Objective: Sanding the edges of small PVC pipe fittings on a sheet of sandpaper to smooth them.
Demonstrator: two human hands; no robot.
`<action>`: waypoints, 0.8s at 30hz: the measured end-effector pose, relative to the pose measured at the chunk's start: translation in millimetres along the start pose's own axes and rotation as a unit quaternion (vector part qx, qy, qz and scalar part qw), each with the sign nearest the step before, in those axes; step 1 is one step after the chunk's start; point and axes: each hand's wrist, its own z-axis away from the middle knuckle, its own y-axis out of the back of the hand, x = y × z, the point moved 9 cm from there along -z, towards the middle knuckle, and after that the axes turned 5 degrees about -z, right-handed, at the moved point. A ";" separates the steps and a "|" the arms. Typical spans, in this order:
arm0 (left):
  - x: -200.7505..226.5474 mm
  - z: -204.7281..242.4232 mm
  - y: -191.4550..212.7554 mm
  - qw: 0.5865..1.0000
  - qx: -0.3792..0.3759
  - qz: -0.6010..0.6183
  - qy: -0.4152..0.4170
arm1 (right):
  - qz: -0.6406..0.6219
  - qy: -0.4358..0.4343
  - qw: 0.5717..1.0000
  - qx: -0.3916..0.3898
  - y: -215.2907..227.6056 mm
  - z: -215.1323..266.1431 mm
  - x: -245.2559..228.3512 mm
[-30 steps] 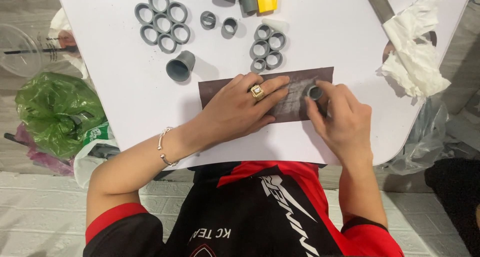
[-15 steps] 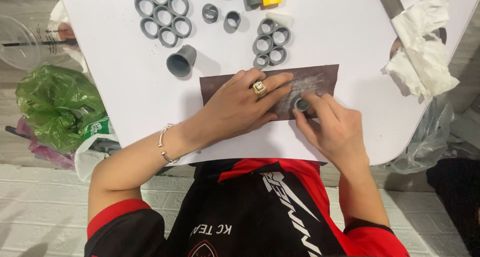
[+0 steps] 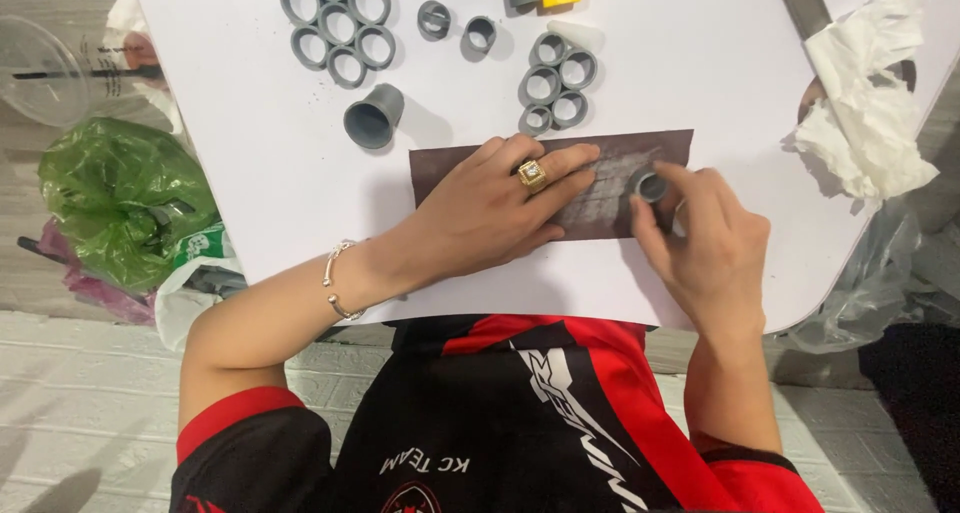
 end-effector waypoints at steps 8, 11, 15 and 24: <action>1.2 -0.7 2.4 1.000 0.001 0.010 -0.001 | 0.020 0.023 0.999 -0.030 -5.9 9.5 -9.9; 0.9 -0.3 0.6 1.000 -0.001 0.012 0.001 | 0.016 -0.012 1.000 0.000 -1.3 12.5 5.6; 1.0 -1.3 2.1 1.000 0.001 0.001 0.000 | 0.014 0.013 1.000 0.008 -5.0 7.4 -18.8; 2.1 -0.3 2.1 1.000 0.011 -0.003 0.003 | -0.007 0.000 1.000 0.028 -9.5 20.7 -16.3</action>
